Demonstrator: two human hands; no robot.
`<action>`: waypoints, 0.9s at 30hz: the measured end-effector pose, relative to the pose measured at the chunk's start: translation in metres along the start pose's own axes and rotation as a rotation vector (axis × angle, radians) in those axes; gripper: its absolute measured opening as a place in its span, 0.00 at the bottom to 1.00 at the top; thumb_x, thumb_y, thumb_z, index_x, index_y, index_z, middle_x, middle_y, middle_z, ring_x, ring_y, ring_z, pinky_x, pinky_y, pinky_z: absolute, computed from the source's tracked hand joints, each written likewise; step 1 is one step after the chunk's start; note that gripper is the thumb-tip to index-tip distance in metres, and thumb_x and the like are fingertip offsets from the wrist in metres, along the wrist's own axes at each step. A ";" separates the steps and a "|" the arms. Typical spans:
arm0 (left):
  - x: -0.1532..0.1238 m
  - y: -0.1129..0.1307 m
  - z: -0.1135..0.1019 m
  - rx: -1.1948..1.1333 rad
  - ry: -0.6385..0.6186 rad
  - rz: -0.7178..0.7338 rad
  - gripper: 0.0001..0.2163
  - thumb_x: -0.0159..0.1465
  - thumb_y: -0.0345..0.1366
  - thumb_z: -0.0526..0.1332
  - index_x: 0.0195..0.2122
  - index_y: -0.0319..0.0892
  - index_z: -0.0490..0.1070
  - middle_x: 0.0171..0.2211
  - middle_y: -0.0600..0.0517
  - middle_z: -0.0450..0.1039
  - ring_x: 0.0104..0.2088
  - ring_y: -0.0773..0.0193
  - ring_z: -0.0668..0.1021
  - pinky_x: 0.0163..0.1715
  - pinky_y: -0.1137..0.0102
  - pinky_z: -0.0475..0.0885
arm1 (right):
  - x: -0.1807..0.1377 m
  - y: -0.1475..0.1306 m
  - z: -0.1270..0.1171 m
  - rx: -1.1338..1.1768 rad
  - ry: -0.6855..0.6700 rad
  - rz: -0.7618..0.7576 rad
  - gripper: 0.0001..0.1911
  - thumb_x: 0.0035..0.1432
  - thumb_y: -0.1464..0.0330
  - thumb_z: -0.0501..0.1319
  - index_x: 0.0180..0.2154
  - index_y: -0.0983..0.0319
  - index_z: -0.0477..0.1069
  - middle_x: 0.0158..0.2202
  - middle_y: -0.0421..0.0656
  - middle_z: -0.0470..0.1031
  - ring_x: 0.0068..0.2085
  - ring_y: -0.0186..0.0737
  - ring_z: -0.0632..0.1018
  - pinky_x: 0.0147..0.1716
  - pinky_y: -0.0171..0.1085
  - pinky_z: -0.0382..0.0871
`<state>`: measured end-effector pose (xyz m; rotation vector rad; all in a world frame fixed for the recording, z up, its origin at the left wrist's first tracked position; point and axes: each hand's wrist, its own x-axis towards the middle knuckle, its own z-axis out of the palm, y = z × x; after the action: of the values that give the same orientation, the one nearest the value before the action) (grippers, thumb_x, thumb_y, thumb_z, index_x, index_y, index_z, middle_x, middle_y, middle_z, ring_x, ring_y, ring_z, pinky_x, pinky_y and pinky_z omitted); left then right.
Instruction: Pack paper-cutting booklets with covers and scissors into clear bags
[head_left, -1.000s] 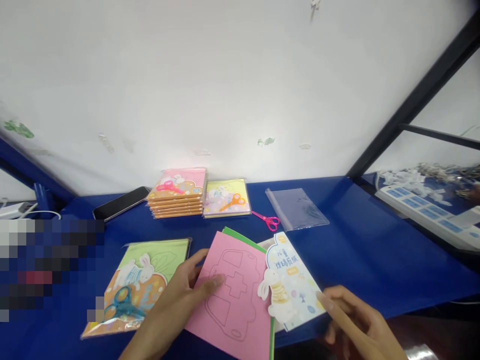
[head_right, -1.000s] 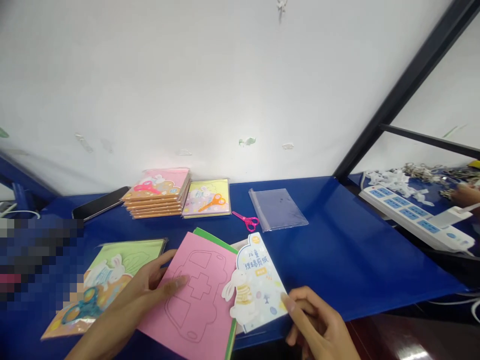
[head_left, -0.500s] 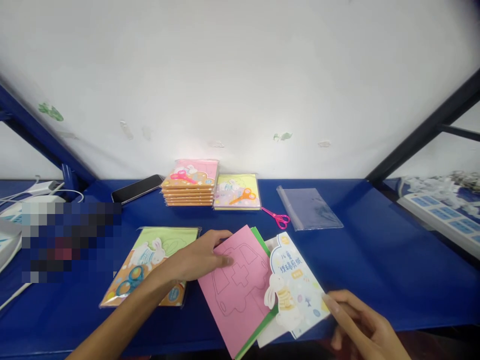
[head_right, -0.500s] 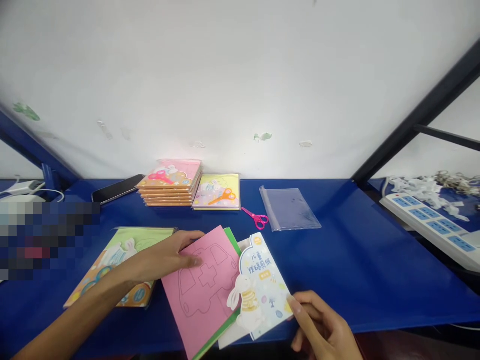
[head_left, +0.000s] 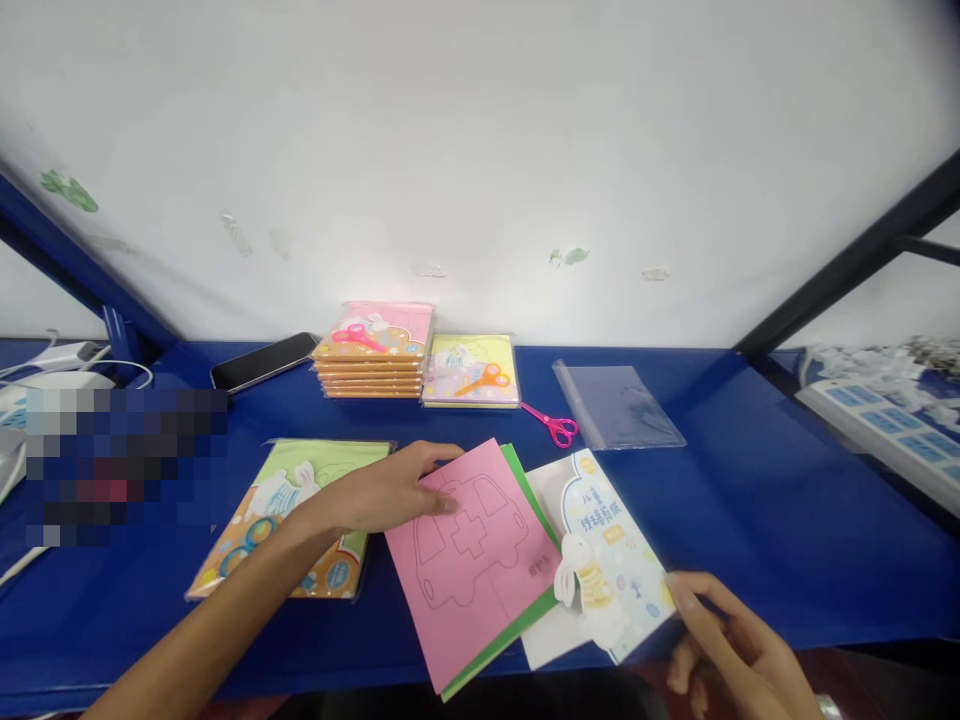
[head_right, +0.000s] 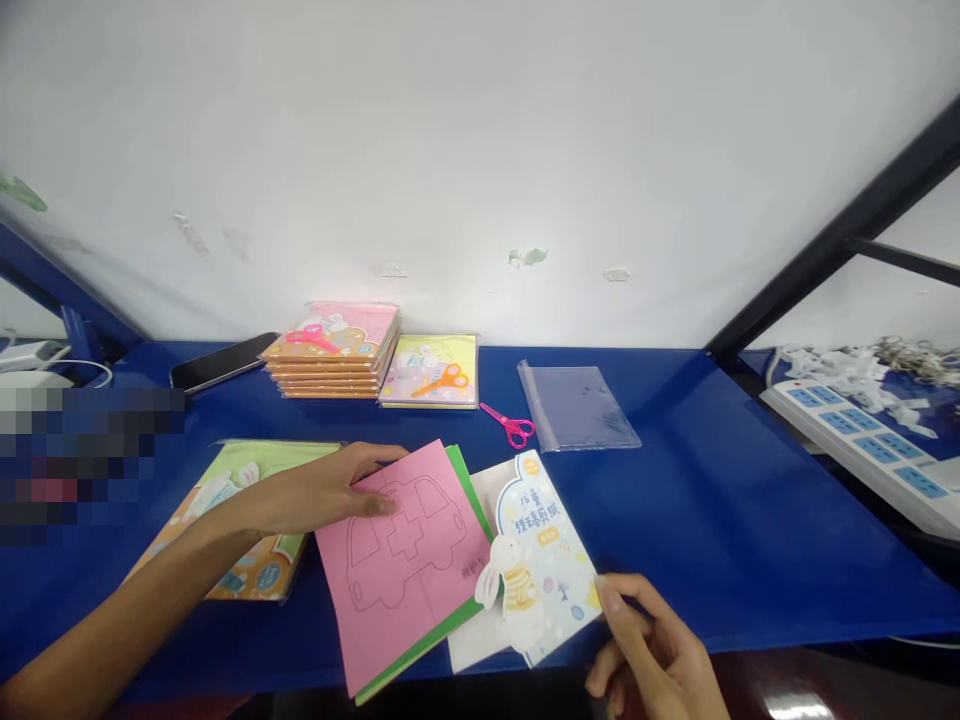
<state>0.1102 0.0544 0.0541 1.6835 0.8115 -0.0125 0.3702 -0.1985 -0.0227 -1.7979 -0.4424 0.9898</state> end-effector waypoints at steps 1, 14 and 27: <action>0.000 0.000 -0.001 -0.014 -0.012 -0.014 0.17 0.60 0.41 0.66 0.51 0.45 0.76 0.47 0.47 0.82 0.44 0.50 0.83 0.38 0.64 0.76 | 0.000 0.001 -0.001 0.010 0.001 0.008 0.29 0.54 0.44 0.67 0.44 0.62 0.72 0.15 0.37 0.72 0.16 0.34 0.70 0.18 0.30 0.65; 0.012 0.005 -0.006 0.057 -0.150 -0.011 0.14 0.61 0.41 0.65 0.48 0.44 0.76 0.44 0.48 0.83 0.44 0.50 0.83 0.36 0.66 0.75 | -0.001 0.002 -0.004 -0.009 -0.087 0.075 0.36 0.53 0.44 0.68 0.53 0.62 0.71 0.15 0.38 0.73 0.17 0.35 0.71 0.17 0.29 0.62; 0.017 0.007 -0.001 0.194 -0.097 0.062 0.12 0.64 0.38 0.59 0.45 0.44 0.77 0.41 0.50 0.80 0.40 0.55 0.79 0.35 0.68 0.68 | -0.002 -0.002 -0.002 0.013 -0.105 0.092 0.39 0.53 0.45 0.69 0.58 0.64 0.74 0.15 0.36 0.69 0.17 0.35 0.69 0.17 0.32 0.61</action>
<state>0.1257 0.0634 0.0530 1.8747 0.7024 -0.1330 0.3707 -0.2003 -0.0199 -1.7737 -0.4198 1.1521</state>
